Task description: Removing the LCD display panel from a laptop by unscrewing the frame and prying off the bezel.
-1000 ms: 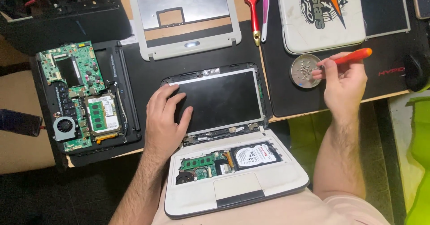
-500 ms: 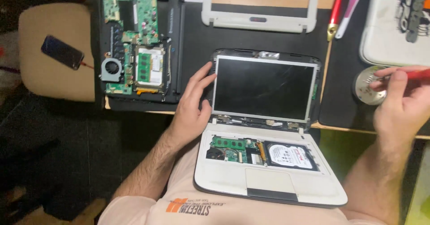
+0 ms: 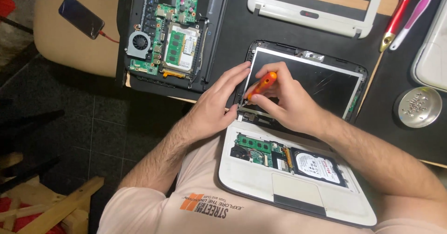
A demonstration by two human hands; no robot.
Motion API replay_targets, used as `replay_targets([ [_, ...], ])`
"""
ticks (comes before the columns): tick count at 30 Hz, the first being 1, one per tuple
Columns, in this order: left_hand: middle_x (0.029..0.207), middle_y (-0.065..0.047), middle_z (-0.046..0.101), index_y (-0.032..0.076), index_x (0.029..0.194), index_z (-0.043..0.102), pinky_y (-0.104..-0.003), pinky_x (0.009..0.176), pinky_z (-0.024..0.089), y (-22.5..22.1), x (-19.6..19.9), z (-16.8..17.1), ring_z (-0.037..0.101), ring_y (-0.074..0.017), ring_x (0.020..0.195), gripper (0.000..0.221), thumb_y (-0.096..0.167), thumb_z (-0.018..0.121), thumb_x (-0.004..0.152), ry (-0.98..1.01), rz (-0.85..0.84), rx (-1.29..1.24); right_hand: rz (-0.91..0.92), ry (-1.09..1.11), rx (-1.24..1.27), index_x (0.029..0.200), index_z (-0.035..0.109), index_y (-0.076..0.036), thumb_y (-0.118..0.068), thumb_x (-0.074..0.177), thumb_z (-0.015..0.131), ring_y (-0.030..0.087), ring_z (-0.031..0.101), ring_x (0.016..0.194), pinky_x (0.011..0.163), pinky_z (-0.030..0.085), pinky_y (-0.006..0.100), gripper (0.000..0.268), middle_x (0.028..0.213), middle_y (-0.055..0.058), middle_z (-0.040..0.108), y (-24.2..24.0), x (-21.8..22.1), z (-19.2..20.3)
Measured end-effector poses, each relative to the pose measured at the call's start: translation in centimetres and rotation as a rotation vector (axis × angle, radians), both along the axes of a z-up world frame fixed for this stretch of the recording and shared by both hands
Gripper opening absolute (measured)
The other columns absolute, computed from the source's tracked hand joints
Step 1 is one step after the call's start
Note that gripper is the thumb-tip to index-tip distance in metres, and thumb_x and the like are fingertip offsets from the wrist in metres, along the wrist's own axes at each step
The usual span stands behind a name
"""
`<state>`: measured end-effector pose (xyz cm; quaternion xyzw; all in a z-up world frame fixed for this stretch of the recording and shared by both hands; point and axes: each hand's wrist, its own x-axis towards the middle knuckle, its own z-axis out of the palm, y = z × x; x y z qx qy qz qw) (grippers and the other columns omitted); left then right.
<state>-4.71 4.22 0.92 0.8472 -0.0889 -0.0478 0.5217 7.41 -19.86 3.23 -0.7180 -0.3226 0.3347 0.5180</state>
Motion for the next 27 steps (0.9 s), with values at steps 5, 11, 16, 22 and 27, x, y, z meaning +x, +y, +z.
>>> replay_targets([
  [5,0.196,-0.024,0.036,0.004,0.191,0.035,-0.067,0.145,0.044,0.3,0.2,0.6,0.045,-0.0518,0.179,0.101,-0.018,0.068,0.098,0.006,-0.016,-0.006,0.025,-0.066,-0.098,0.15,0.045,-0.006,-0.012,0.117,0.077,0.042,0.092,0.119,0.11,0.072,0.053,0.046,0.132,0.028,0.083,0.5,0.1,-0.3],
  [11,0.194,-0.026,0.036,0.002,0.191,0.032,-0.066,0.146,0.043,0.3,0.3,0.7,0.045,-0.0522,0.179,0.103,-0.019,0.068,0.097,0.002,-0.034,0.008,0.057,-0.109,-0.154,0.151,0.046,-0.008,-0.013,0.118,0.078,0.041,0.092,0.122,0.112,0.071,0.051,0.047,0.131,0.026,0.082,0.7,-0.1,-0.3],
  [16,0.194,-0.025,0.036,0.003,0.191,0.032,-0.066,0.146,0.043,0.3,0.5,0.7,0.045,-0.0512,0.179,0.104,-0.019,0.067,0.096,0.004,-0.041,0.011,0.071,-0.132,-0.199,0.151,0.044,-0.008,-0.013,0.119,0.077,0.042,0.091,0.124,0.112,0.071,0.051,0.046,0.132,0.026,0.083,0.9,-0.3,0.2],
  [22,0.192,-0.023,0.039,0.005,0.191,0.034,-0.068,0.145,0.043,0.4,0.6,0.6,0.045,-0.051,0.179,0.106,-0.019,0.067,0.093,0.003,-0.039,0.003,0.119,-0.331,-0.338,0.15,0.049,-0.011,-0.014,0.115,0.083,0.038,0.093,0.111,0.094,0.075,0.05,0.049,0.117,0.017,0.093,1.5,-1.2,0.6],
  [27,0.192,-0.024,0.039,0.003,0.19,0.035,-0.068,0.144,0.043,0.3,0.6,0.7,0.046,-0.0508,0.177,0.104,-0.02,0.068,0.093,0.014,-0.035,0.008,0.259,-0.464,-0.434,0.142,0.069,-0.011,-0.016,0.115,0.08,0.035,0.094,0.104,0.09,0.077,0.047,0.029,0.104,0.013,0.096,3.3,-0.7,3.7],
])
